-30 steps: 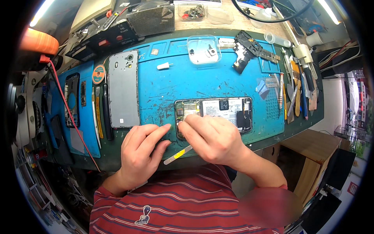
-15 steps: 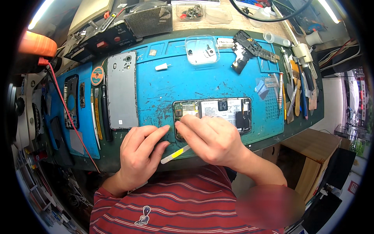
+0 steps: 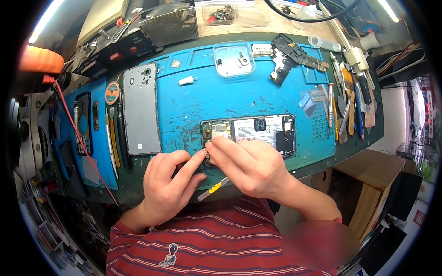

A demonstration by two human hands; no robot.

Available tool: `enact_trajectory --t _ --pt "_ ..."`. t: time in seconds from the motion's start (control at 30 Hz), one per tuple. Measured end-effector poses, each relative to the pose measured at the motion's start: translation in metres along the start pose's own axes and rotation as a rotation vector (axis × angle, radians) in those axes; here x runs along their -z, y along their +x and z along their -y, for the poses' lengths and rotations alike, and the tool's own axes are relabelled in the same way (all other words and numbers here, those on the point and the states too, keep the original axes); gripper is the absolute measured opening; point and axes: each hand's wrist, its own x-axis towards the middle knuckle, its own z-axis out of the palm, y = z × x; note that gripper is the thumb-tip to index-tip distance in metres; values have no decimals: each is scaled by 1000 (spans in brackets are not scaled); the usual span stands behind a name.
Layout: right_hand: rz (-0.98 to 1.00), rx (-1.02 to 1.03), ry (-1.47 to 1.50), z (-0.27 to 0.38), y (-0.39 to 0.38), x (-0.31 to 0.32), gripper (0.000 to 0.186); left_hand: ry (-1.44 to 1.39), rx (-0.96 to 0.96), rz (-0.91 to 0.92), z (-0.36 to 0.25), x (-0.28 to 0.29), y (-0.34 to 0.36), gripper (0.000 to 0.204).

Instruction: The person disassembles a smartphone, removes internal components, and reassembles the device using a screwdriver and a plastic pry tool. The person then powers on the phone to verify functionality.

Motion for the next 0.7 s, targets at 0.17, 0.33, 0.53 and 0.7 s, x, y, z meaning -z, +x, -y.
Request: enact_trajectory --t 0.17,0.33,0.53,0.7 --pt "3 -8 -9 0 0 -1 36 67 -33 -3 0 -3 0 53" --pt "47 -36 8 1 0 4 35 108 -58 -29 0 -5 0 50" --pt "30 46 -56 -2 -1 1 40 153 -73 -50 -1 -6 1 43" --pt "57 66 -79 0 1 5 36 149 -59 -57 -4 -7 -2 43"
